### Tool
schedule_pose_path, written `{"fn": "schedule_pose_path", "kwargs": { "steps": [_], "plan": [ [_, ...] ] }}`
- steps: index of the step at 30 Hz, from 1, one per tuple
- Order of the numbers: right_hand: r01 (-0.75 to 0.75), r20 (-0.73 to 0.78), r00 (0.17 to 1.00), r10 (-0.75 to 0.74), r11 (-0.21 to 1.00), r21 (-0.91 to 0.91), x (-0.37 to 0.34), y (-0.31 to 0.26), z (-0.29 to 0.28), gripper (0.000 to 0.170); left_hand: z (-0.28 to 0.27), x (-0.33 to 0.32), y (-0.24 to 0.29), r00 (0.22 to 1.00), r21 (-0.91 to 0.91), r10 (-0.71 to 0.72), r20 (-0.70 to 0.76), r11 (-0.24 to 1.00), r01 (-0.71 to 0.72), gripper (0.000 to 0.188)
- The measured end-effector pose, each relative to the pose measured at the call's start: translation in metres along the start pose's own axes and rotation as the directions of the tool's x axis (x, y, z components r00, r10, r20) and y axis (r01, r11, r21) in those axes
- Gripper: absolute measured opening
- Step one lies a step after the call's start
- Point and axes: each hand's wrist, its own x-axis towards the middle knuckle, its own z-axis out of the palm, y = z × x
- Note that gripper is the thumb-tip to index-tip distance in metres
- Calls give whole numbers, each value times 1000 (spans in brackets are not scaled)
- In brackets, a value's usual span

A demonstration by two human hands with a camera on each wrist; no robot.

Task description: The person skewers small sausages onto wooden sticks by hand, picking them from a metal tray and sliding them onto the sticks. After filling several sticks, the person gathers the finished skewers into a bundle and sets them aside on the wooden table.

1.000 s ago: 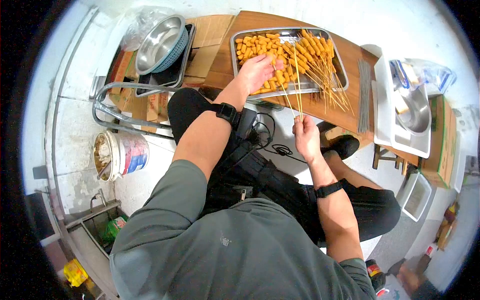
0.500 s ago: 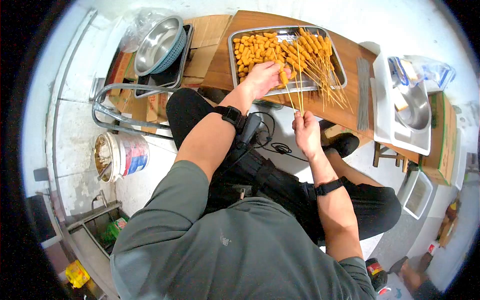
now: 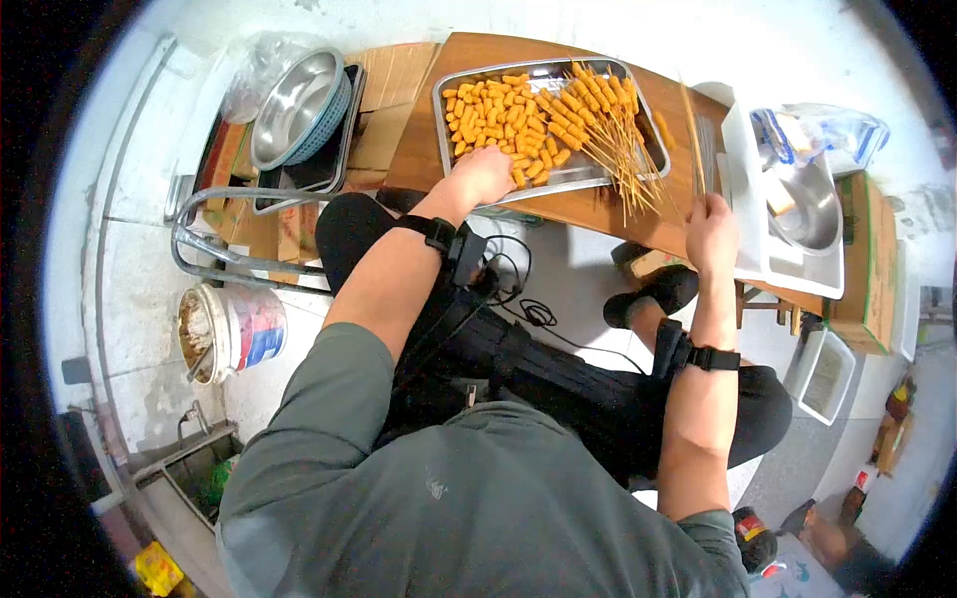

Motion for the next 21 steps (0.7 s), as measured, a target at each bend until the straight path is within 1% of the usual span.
{"fn": "schedule_pose_path", "kwargs": {
  "steps": [2,3,5,6,7,8,9,10,11,13,14,16,17,18,20,21],
  "plan": [
    [-98,97,990,103,994,-51,5,14,6,31,-2,-1,7,996,16,-81,25,997,80,34],
    [-35,60,997,41,994,-99,13,45,27,32,-3,-2,9,996,16,-84,22,996,83,34],
    [-32,78,996,37,997,-74,15,51,37,32,-7,-6,12,999,59,-22,27,998,20,30],
    [-34,96,995,38,998,-50,13,50,38,31,-12,-7,13,999,62,-24,29,998,22,30],
    [-38,99,994,42,998,-48,13,49,40,31,-19,-9,14,998,65,0,69,998,-4,29],
    [-50,66,997,51,999,-5,15,47,41,31,-22,-9,15,994,68,23,107,997,-31,27],
    [-61,34,998,60,997,37,15,43,39,30,-17,-3,10,994,70,22,112,997,-30,27],
    [-64,42,997,62,997,39,14,42,37,30,-8,3,4,994,45,48,97,998,-53,27],
    [-40,-27,999,41,999,18,15,41,32,30,1,7,-3,994,21,74,79,997,-76,29],
    [-17,-152,988,15,1000,-12,12,29,19,29,1,9,-3,995,33,64,78,997,-66,27],
    [-19,-150,989,17,1000,-11,10,24,13,29,2,9,-3,996,38,56,77,998,-59,25],
    [-39,-160,986,56,993,108,4,11,2,26,9,14,-9,993,42,75,94,996,-79,24],
    [-41,-130,989,68,980,196,-2,1,-3,24,13,18,-13,990,48,95,108,994,-101,24],
    [-43,-127,989,69,980,196,-9,-8,-3,24,10,18,-13,989,47,94,110,994,-100,24],
    [43,-30,999,-35,942,334,-22,-24,-2,26,0,17,-12,947,54,168,272,980,-189,24],
    [48,10,998,-54,939,342,-31,-35,0,26,-4,15,-13,947,56,171,272,980,-193,24]
  ]
}}
